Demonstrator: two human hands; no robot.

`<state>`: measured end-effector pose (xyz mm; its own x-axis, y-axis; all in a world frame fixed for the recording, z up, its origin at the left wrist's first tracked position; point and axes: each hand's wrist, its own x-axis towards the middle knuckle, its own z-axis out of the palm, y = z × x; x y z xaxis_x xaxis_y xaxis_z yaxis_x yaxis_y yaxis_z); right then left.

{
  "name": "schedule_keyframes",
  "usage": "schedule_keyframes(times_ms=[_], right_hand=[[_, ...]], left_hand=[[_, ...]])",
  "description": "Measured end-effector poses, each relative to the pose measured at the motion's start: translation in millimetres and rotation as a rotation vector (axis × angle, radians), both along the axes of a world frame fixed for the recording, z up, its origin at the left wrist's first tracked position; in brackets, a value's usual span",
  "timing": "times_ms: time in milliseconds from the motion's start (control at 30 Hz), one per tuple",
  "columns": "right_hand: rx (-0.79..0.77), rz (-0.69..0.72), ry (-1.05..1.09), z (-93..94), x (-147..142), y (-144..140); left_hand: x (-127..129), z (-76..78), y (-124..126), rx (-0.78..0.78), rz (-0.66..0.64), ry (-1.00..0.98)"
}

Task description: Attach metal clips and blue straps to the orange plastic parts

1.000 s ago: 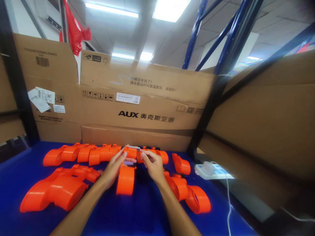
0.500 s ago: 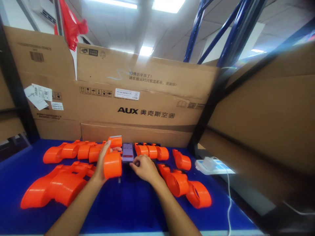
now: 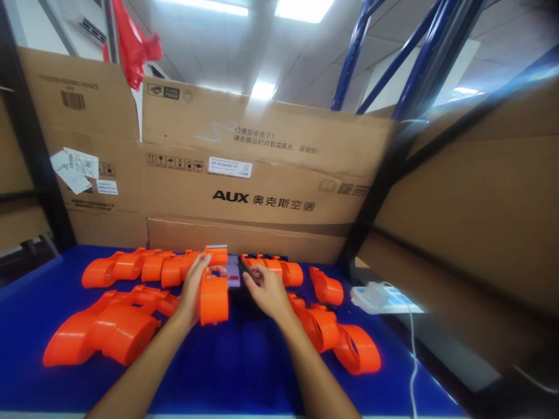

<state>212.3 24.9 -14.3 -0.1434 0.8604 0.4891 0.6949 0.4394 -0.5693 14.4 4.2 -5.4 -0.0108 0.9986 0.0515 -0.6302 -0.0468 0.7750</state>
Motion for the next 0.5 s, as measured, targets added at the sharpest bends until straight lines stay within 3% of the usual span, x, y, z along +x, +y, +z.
schedule_keyframes(times_ms=[167,333,500], right_hand=[[0.186,0.046,0.247,12.4,11,-3],[0.280,0.068,0.266,17.6,8,-12],[0.332,0.147,0.236,19.6,6,-17]], left_hand=[[16,-8.5,-3,0.109,-0.078,0.187],[21,-11.9,-6,0.157,-0.125,0.331],[24,-10.1,-9,0.166,-0.115,0.330]])
